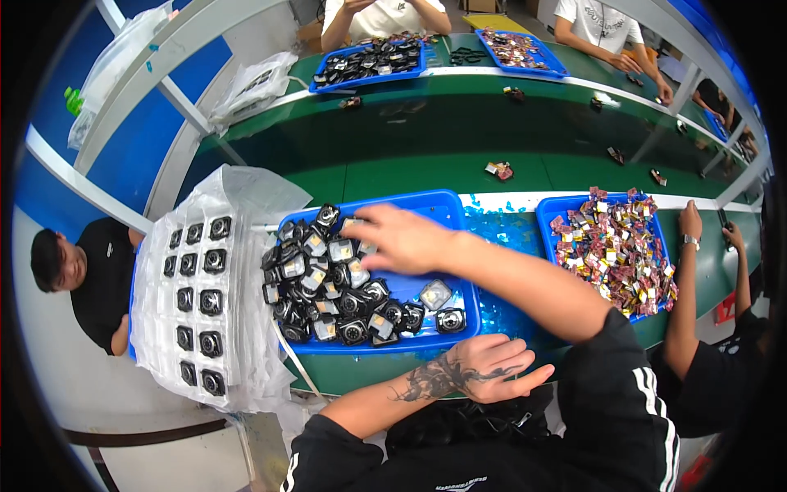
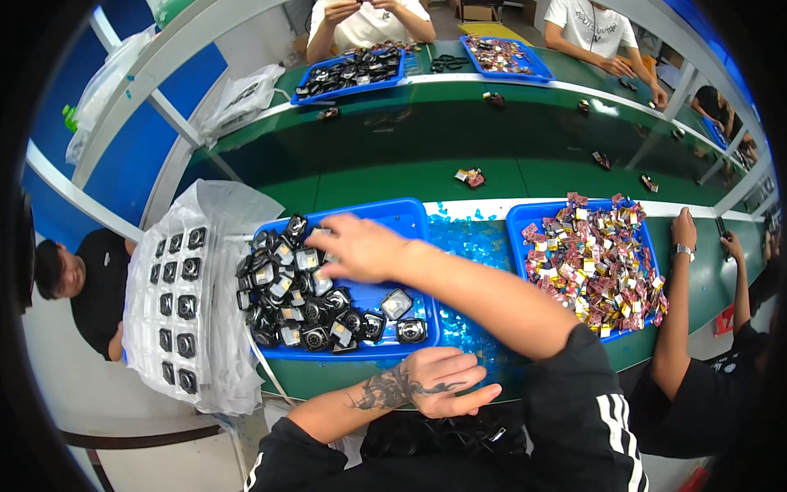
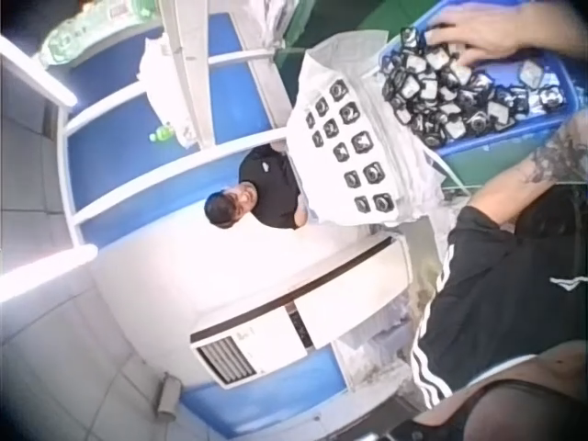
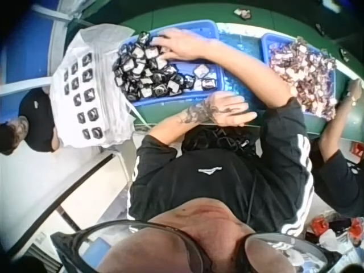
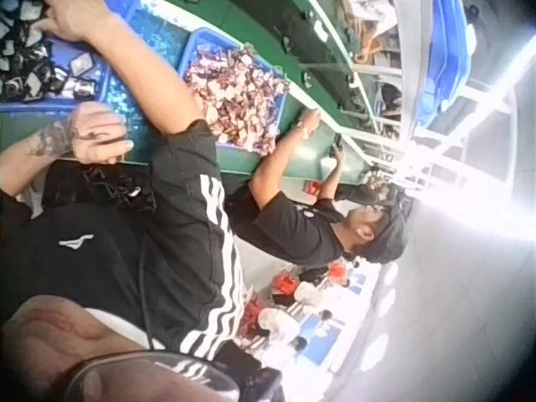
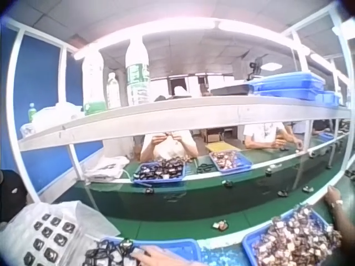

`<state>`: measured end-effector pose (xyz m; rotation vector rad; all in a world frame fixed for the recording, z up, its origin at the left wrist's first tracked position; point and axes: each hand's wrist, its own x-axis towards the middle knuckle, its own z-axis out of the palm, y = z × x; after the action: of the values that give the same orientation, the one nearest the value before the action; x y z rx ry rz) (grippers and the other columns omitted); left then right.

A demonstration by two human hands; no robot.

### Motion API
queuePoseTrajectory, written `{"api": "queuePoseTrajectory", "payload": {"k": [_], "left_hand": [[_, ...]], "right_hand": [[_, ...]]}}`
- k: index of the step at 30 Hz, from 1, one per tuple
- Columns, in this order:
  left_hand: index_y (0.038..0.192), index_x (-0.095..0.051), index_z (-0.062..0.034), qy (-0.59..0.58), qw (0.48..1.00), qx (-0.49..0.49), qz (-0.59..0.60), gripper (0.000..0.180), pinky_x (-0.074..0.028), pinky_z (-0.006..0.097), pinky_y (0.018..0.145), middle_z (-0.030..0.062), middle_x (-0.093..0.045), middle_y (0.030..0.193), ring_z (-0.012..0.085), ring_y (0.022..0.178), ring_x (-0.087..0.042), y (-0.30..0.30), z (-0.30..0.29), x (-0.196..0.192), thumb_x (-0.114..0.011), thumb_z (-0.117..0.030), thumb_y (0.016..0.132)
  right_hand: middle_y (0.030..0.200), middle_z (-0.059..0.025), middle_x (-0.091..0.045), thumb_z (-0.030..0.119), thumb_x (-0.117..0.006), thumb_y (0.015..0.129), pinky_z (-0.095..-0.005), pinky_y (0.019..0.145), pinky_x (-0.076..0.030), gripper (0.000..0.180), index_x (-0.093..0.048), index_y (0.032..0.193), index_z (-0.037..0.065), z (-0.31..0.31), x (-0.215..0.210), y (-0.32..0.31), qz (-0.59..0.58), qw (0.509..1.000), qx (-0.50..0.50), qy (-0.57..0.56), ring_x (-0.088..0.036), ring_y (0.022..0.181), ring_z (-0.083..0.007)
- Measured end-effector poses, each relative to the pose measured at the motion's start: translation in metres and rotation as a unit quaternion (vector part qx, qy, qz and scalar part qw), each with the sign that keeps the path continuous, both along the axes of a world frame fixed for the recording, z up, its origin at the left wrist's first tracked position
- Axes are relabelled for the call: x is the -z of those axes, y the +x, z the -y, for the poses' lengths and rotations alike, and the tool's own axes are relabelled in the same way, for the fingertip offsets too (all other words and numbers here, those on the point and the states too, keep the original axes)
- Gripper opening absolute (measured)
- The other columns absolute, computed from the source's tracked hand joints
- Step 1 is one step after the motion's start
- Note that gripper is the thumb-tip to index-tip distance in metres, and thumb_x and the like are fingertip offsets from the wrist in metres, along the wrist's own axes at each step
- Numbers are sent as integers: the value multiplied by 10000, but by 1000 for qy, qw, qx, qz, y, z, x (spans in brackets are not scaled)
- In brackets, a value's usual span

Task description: The recorder is assembling small electronic components, possibly sensors or camera modules, at a factory workbench.

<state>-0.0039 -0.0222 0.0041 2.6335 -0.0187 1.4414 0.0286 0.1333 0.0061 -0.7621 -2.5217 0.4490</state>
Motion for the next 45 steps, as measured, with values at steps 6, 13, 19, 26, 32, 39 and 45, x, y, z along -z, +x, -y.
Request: {"api": "queuePoseTrajectory", "payload": {"k": [6, 13, 19, 26, 32, 39, 45], "left_hand": [[1250, -550, -28, -12, 1000, -4, 19, 636, -497, 301, 575, 67, -574, 843, 208, 749, -582, 5, 2, 1, -728, -310, 708], [1204, -563, -10, 11, 999, 0, 38, 613, -416, 278, 493, 37, -515, 757, 168, 651, -522, -3, 3, 0, -741, -263, 675], [1114, -590, 10, 39, 994, 3, 104, 474, -398, 288, 467, 39, -497, 713, 180, 621, -519, 2, -3, 1, -716, -231, 727], [1148, -592, -6, 11, 995, 26, 96, 483, -382, 275, 451, 36, -491, 726, 162, 606, -491, 4, 5, 3, -701, -264, 754], [1136, -594, -4, 4, 994, -3, 113, 486, -371, 281, 451, 21, -473, 707, 158, 609, -490, -6, 8, 5, -705, -275, 748], [1107, -595, 11, 21, 994, 34, 105, 461, -381, 293, 480, 23, -468, 692, 171, 619, -498, 6, 8, -3, -699, -250, 741], [967, -553, -34, 31, 992, 13, 124, 304, -397, 306, 477, 10, -435, 608, 177, 559, -466, -4, 3, 5, -685, -139, 714]], "right_hand": [[1330, -167, -502, 429, -616, 883, -515, 960, -426, 533, -507, 1313, 133, 27, -1, 6, 110, 993, 35, 4, -488, 1226, -353], [1129, -201, -628, 490, -503, 940, -437, 796, -519, 491, -647, 1032, 30, 1, -53, -53, 90, 991, 94, 18, -613, 1019, -334], [1515, -227, -289, 576, -527, 888, -579, 1146, -171, 628, -392, 1447, 322, -9, -5, -76, 105, 992, -51, 42, -232, 1426, -395], [1407, -228, -401, 405, -607, 876, -553, 1079, -321, 531, -481, 1377, 281, 7, -13, -43, 56, 995, -68, -44, -407, 1298, -406], [1338, -220, -463, 333, -573, 901, -533, 1018, -385, 437, -526, 1332, 278, 25, -21, -27, 133, 990, -38, -34, -458, 1248, -400], [1337, -212, -499, 470, -613, 869, -544, 1047, -357, 514, -560, 1316, 223, 34, -60, -53, 192, 977, 27, 84, -466, 1259, -379], [1469, -207, -341, 448, -653, 837, -622, 1070, -272, 546, -535, 1314, 210, 48, -5, -131, 30, 988, -136, 72, -286, 1391, -395]]}}
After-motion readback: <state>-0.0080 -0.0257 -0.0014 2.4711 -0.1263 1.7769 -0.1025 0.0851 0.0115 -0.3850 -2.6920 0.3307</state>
